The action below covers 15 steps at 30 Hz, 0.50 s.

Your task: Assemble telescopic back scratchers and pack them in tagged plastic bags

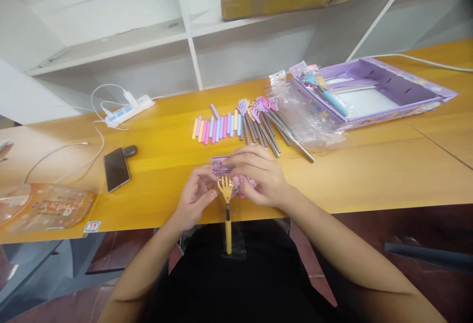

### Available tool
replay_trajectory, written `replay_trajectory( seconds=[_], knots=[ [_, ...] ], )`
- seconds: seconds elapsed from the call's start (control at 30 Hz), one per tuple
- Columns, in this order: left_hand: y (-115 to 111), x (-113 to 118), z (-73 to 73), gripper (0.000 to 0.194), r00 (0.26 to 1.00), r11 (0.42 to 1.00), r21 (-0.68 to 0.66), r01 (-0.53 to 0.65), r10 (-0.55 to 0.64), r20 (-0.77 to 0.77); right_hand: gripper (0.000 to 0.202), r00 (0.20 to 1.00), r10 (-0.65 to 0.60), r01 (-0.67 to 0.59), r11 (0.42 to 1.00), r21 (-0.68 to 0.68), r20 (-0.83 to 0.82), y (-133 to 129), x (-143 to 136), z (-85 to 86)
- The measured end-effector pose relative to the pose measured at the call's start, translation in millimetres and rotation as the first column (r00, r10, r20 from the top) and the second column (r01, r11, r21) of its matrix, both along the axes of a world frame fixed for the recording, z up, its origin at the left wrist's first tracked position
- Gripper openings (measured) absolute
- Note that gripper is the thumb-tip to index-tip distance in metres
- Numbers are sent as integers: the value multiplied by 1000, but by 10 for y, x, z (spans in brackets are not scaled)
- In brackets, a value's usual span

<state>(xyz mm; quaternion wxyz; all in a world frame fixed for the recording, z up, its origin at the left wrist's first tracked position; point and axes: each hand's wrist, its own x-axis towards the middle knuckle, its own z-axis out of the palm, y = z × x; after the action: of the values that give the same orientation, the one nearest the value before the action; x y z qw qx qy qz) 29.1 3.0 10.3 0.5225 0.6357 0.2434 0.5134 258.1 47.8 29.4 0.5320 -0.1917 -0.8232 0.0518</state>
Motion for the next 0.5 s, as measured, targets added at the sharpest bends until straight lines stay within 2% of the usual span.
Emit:
replay_trajectory(
  seconds=[0.13, 0.37, 0.5],
  knots=[
    [-18, -24, -43, 34, 997, 995, -59, -77, 77, 0, 25, 998, 52, -52, 998, -23, -19, -12, -3, 25],
    [-15, -34, -27, 28, 987, 979, -127, -159, 158, -22, 34, 992, 128, -127, 992, -24, 11, -43, -26, -5],
    [-12, -43, -39, 19, 941, 929, -146, -339, 332, -68, 39, 987, 150, -149, 989, -8, 53, -71, -58, -22]
  ],
)
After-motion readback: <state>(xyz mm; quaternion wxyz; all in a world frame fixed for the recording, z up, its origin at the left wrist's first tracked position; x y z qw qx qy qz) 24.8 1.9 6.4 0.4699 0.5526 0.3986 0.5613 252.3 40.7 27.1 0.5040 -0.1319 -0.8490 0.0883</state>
